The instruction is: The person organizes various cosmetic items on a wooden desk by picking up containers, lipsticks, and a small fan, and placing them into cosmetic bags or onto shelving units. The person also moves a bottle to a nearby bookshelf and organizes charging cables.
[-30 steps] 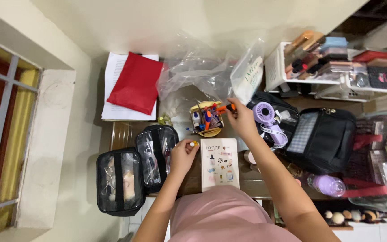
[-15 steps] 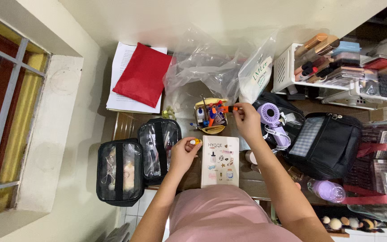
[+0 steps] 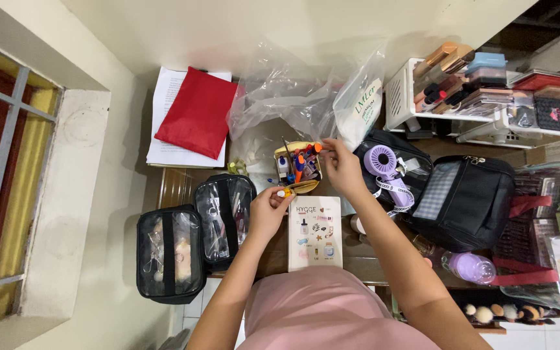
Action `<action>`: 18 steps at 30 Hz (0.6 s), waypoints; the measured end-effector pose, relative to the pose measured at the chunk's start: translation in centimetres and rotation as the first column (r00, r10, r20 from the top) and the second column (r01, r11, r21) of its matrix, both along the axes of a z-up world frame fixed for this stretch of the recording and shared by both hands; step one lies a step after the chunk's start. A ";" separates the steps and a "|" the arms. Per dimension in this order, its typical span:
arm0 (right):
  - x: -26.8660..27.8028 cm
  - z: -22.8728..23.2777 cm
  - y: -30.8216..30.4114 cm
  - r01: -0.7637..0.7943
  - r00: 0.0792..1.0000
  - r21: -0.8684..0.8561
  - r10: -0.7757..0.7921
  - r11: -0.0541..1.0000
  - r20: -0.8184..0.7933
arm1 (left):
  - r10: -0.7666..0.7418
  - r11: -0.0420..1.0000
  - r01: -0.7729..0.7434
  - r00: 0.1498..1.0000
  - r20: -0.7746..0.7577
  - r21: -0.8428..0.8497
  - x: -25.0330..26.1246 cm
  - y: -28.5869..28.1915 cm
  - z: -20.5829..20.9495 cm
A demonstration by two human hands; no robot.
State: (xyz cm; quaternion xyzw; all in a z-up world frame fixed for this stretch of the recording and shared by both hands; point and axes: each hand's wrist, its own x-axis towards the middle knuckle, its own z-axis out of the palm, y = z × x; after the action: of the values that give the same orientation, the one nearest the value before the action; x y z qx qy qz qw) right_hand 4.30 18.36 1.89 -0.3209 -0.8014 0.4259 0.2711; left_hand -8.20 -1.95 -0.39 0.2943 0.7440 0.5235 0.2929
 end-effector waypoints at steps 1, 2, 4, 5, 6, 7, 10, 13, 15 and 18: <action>0.1 -0.3 0.1 0.003 1.000 0.001 -0.003 1.000 0.000 | 0.010 1.000 -0.010 0.999 -0.031 -0.009 0.1 0.1 -0.2; 0.3 -0.6 0.0 0.034 0.999 -0.008 -0.034 0.999 -0.020 | 0.018 1.000 -0.020 0.998 -0.061 -0.020 0.2 0.1 -0.3; 0.9 -0.7 -0.4 0.071 0.997 -0.018 -0.072 0.997 -0.039 | 0.014 1.000 -0.015 0.999 -0.043 -0.025 0.4 0.2 -0.4; 1.5 -0.6 -0.8 0.111 0.992 0.009 -0.111 0.994 -0.065 | 0.013 0.999 -0.014 1.000 -0.025 -0.030 0.5 0.2 -0.4; 2.1 -0.3 -1.3 0.155 0.984 0.036 -0.151 0.987 -0.092 | 0.004 1.000 -0.005 1.000 -0.025 -0.029 0.6 0.2 -0.2; 2.8 0.1 -1.9 0.164 0.983 0.037 -0.160 0.986 -0.092 | -0.002 0.999 0.004 0.999 0.035 -0.032 0.8 0.0 0.0; 6.0 2.1 -5.0 0.192 0.981 0.097 -0.191 0.977 -0.016 | -0.066 0.996 0.071 0.993 0.095 -0.050 1.6 -0.8 0.9; 9.1 4.4 -9.0 0.009 0.981 -0.091 0.009 0.996 0.195 | -0.208 0.973 0.216 0.973 0.097 -0.086 3.1 -1.7 2.6; 11.4 5.7 -12.3 -0.203 0.979 -0.087 0.203 0.975 -0.005 | -0.316 0.939 0.327 0.943 0.102 -0.109 4.3 -1.9 3.7; 12.9 5.2 -16.1 -0.014 0.998 -0.152 0.023 0.988 0.059 | -0.522 0.828 0.543 0.837 0.164 -0.141 6.3 -1.8 4.5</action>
State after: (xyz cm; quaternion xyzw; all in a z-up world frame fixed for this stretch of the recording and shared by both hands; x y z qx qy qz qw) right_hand 17.23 2.24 7.08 -0.3458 -0.7776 0.4781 0.2174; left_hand -1.89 -3.78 4.06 0.4306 0.6580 0.3676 0.4965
